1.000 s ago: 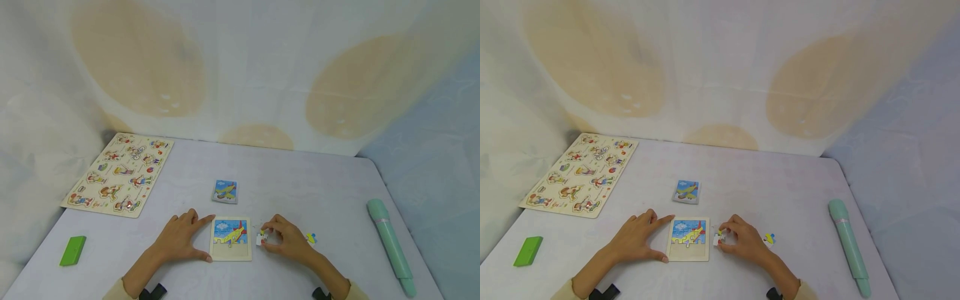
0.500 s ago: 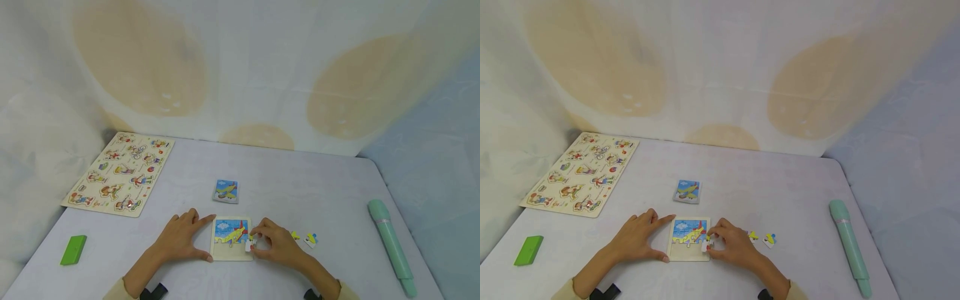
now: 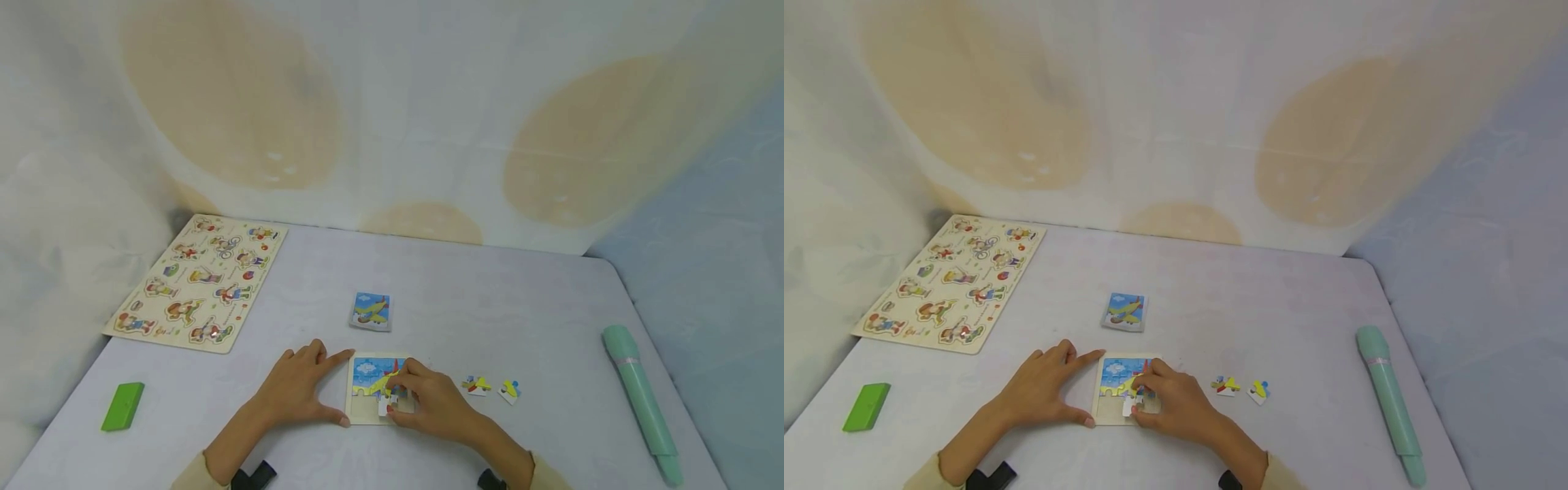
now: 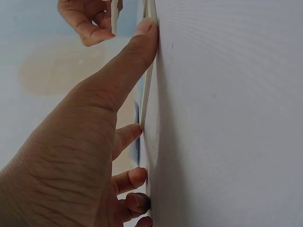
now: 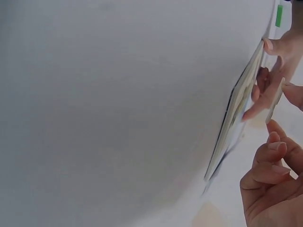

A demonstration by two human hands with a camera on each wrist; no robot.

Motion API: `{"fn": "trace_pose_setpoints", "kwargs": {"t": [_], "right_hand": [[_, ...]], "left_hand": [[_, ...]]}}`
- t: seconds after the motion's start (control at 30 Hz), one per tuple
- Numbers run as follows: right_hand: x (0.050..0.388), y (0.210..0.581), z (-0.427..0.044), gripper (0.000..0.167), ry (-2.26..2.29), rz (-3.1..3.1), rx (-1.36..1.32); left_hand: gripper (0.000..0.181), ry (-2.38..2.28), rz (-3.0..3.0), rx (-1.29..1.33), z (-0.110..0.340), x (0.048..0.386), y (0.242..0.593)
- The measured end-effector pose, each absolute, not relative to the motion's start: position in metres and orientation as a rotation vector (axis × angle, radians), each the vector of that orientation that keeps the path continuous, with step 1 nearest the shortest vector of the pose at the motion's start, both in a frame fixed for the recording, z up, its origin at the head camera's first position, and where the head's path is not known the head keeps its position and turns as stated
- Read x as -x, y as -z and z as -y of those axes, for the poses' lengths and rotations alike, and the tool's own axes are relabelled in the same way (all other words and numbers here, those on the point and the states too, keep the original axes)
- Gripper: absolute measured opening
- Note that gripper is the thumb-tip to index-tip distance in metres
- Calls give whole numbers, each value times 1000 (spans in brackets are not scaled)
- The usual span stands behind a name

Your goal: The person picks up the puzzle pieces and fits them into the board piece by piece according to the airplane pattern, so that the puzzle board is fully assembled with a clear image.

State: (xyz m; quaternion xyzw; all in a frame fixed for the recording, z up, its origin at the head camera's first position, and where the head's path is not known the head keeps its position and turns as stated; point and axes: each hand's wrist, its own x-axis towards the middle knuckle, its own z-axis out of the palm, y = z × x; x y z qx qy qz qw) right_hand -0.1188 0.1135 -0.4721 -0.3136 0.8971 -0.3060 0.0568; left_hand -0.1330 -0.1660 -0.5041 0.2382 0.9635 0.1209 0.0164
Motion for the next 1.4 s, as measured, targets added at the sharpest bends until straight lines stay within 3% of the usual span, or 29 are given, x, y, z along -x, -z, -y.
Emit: {"fn": "trace_pose_setpoints", "kwargs": {"t": [0.9, 1.4], "right_hand": [[122, 476, -73, 37, 517, -2786, 1123], [113, 477, -84, 43, 486, -2788, 1184]], "left_hand": [[109, -408, -3014, -766, 167, 135, 505], [110, -382, -2999, -758, 169, 134, 508]]}}
